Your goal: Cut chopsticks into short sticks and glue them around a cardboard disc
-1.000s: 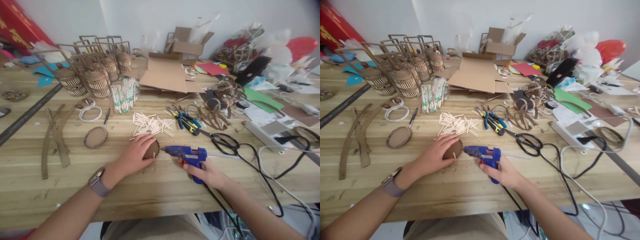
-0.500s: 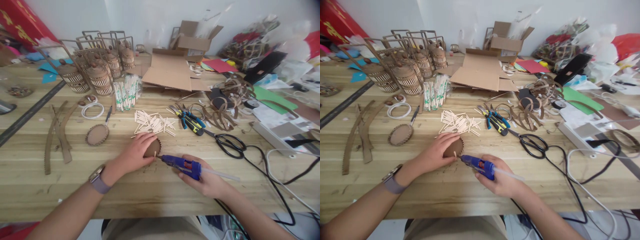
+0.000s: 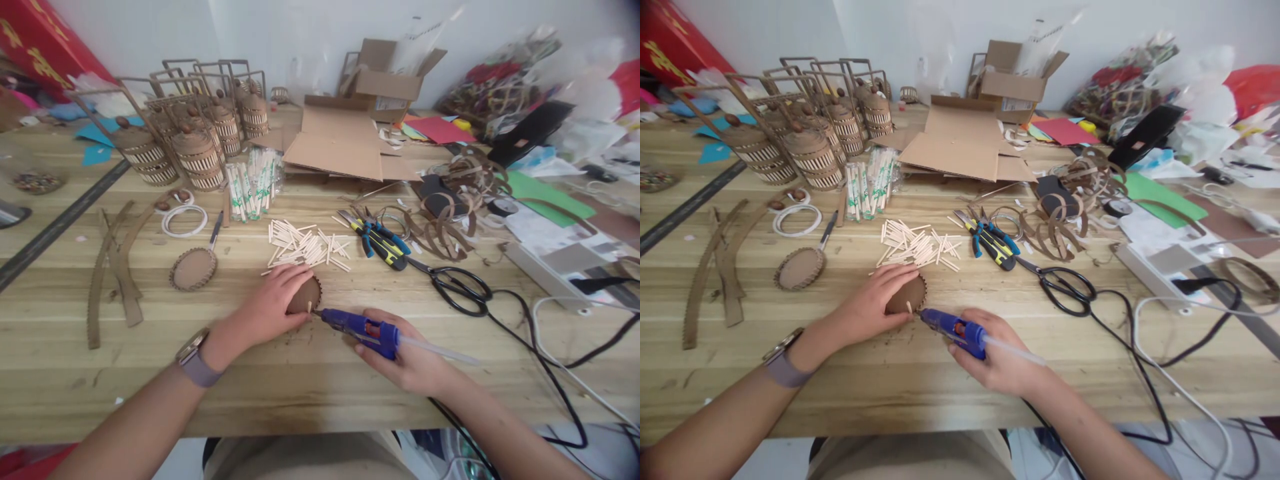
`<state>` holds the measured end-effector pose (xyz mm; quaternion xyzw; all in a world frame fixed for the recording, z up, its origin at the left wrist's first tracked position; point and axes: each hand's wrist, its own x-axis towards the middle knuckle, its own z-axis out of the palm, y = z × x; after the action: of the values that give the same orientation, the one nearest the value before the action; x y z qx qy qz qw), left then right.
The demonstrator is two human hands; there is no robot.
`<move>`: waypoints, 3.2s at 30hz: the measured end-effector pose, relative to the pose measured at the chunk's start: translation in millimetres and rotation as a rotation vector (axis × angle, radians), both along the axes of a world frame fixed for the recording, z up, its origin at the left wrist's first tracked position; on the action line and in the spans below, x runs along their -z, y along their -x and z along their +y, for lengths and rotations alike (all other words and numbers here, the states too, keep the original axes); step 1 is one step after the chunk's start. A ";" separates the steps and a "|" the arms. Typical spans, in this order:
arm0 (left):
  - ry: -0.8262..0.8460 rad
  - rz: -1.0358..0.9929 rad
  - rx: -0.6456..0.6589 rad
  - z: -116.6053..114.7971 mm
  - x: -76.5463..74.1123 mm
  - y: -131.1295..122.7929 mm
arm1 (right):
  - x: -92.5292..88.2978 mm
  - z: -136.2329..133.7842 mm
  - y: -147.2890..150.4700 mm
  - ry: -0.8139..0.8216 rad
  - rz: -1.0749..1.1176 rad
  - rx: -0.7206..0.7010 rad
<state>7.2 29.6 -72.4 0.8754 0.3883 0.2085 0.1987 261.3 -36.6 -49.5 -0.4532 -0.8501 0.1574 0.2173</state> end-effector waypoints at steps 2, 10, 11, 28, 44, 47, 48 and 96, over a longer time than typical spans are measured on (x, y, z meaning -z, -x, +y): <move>0.003 0.005 0.000 0.1 0.0 0.0 | 0.5 0.4 0.1 0.000 -0.008 -0.003; -0.010 0.033 0.010 0.3 -1.7 0.1 | -0.5 0.3 1.1 0.069 0.027 0.005; -0.010 0.029 0.010 0.3 -1.9 0.0 | -0.6 0.2 1.4 0.079 0.030 0.011; 0.009 0.049 0.011 0.2 -3.4 -0.1 | -1.5 2.1 2.7 0.063 0.040 -0.022; 0.006 0.034 0.005 0.7 -2.2 0.5 | -0.2 1.4 2.0 0.060 0.046 -0.037; 0.007 0.028 0.007 0.6 -2.2 0.9 | -0.6 0.7 2.6 0.069 0.042 -0.029; 0.006 0.026 0.007 0.7 -2.0 1.0 | -0.5 0.5 2.8 0.070 0.044 -0.023; 0.125 0.021 0.058 6.8 -5.9 4.8 | -29.4 134.5 32.5 -0.325 -0.631 -0.330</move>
<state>2.4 36.5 -66.5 0.8743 0.3770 0.1688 0.2549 228.8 97.9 -20.1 -0.2964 -0.9504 -0.0937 -0.0138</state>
